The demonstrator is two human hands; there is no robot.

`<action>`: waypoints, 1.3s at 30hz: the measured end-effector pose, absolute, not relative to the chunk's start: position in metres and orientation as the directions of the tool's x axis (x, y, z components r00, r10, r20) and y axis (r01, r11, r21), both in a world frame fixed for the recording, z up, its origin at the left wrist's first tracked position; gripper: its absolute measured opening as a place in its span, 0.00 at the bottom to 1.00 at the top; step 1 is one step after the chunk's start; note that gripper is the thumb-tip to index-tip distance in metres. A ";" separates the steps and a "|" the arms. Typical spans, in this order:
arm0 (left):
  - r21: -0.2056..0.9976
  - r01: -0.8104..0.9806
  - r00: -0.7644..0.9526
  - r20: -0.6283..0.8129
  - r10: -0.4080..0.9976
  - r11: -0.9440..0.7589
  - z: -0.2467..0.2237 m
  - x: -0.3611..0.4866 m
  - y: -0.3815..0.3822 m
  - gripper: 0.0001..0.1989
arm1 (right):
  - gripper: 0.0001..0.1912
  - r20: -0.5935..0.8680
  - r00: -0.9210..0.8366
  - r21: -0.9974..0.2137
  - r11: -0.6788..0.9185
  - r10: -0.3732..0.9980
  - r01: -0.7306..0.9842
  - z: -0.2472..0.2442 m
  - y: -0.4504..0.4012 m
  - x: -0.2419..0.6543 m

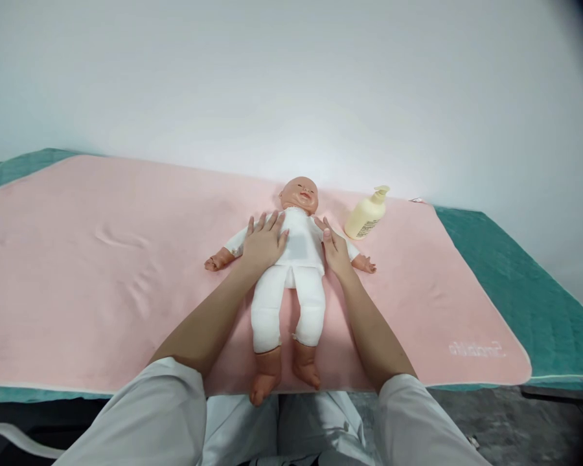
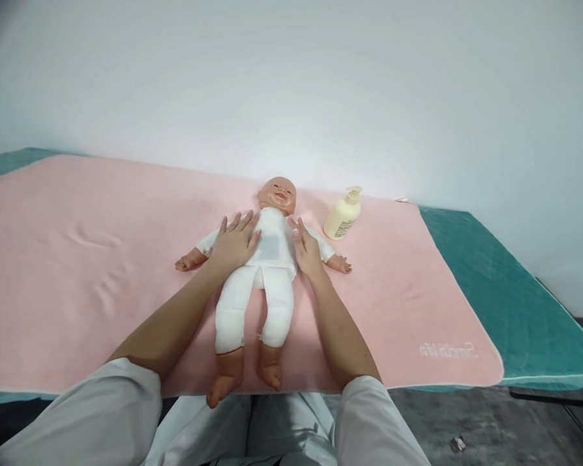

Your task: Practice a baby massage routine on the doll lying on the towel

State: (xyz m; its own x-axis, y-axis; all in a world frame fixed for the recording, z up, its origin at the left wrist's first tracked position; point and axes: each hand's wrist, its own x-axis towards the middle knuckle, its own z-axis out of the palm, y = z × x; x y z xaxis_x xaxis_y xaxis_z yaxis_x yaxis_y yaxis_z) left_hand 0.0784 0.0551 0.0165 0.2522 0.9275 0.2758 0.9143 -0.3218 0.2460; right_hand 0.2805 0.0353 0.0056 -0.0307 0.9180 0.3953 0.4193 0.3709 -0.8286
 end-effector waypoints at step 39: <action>0.242 0.920 0.227 0.316 0.921 -0.309 0.015 0.071 0.060 0.28 | 0.27 0.149 -0.192 -0.434 0.239 0.970 0.869 0.007 0.033 0.271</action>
